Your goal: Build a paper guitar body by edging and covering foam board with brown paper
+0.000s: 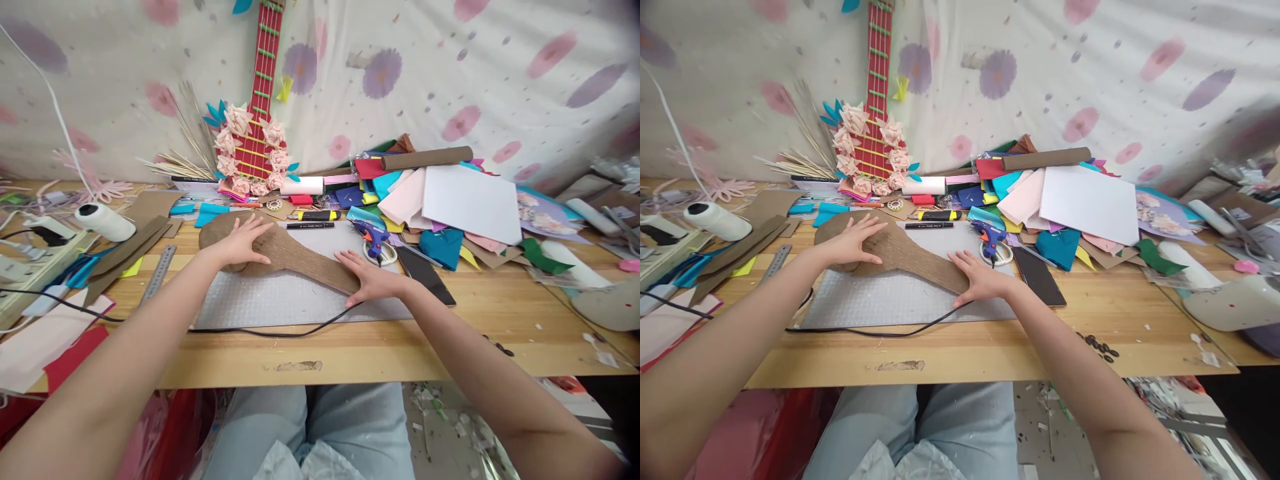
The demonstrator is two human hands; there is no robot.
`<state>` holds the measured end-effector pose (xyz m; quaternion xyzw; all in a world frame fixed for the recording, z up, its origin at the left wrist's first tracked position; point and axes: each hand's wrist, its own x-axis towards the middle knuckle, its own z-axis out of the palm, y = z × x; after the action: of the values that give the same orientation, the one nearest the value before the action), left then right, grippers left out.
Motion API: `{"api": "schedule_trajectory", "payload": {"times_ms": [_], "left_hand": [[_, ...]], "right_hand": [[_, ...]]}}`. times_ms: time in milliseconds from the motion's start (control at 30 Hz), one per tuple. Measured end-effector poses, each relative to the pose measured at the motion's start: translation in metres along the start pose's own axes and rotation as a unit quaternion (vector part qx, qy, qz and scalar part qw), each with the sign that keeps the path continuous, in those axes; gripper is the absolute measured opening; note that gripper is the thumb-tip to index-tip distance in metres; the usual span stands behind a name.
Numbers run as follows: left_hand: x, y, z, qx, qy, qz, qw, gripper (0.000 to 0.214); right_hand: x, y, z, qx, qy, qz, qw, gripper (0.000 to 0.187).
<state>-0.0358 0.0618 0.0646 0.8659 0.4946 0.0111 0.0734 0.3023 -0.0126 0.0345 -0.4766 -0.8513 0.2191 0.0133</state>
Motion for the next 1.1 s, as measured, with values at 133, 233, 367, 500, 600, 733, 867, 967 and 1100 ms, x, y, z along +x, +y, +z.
{"api": "schedule_trajectory", "payload": {"times_ms": [133,233,367,500,600,733,867,967,1100], "left_hand": [[-0.005,-0.009,0.004,0.033,-0.01,-0.002,0.999,0.099],[-0.006,-0.014,0.009,0.047,-0.004,0.003,0.999,0.097],[-0.007,-0.013,0.011,0.053,0.001,0.005,0.999,0.098],[-0.008,-0.01,0.011,0.065,-0.004,0.003,0.998,0.099],[-0.009,-0.009,0.012,0.077,-0.004,0.002,0.997,0.098],[-0.01,-0.008,0.014,0.087,0.007,0.002,0.996,0.097],[-0.011,-0.007,0.015,0.093,0.01,0.006,0.996,0.096],[-0.011,-0.006,0.015,0.094,0.012,0.006,0.995,0.095],[-0.012,-0.006,0.015,0.09,0.018,0.007,0.996,0.095]], "right_hand": [[0.029,-0.026,-0.008,0.04,0.079,0.006,0.996,0.09],[0.067,-0.052,-0.001,0.048,0.147,-0.019,0.988,0.071],[0.114,-0.077,0.016,0.058,0.179,-0.061,0.98,0.076],[0.138,-0.08,0.032,0.073,0.159,-0.055,0.983,0.097],[0.144,-0.075,0.041,0.074,0.169,-0.072,0.98,0.101],[0.147,-0.071,0.049,0.066,0.194,-0.092,0.974,0.098],[0.148,-0.073,0.048,0.061,0.188,-0.077,0.977,0.098],[0.147,-0.078,0.044,0.06,0.176,-0.059,0.981,0.098],[0.146,-0.083,0.04,0.047,0.175,-0.041,0.983,0.1]]}}
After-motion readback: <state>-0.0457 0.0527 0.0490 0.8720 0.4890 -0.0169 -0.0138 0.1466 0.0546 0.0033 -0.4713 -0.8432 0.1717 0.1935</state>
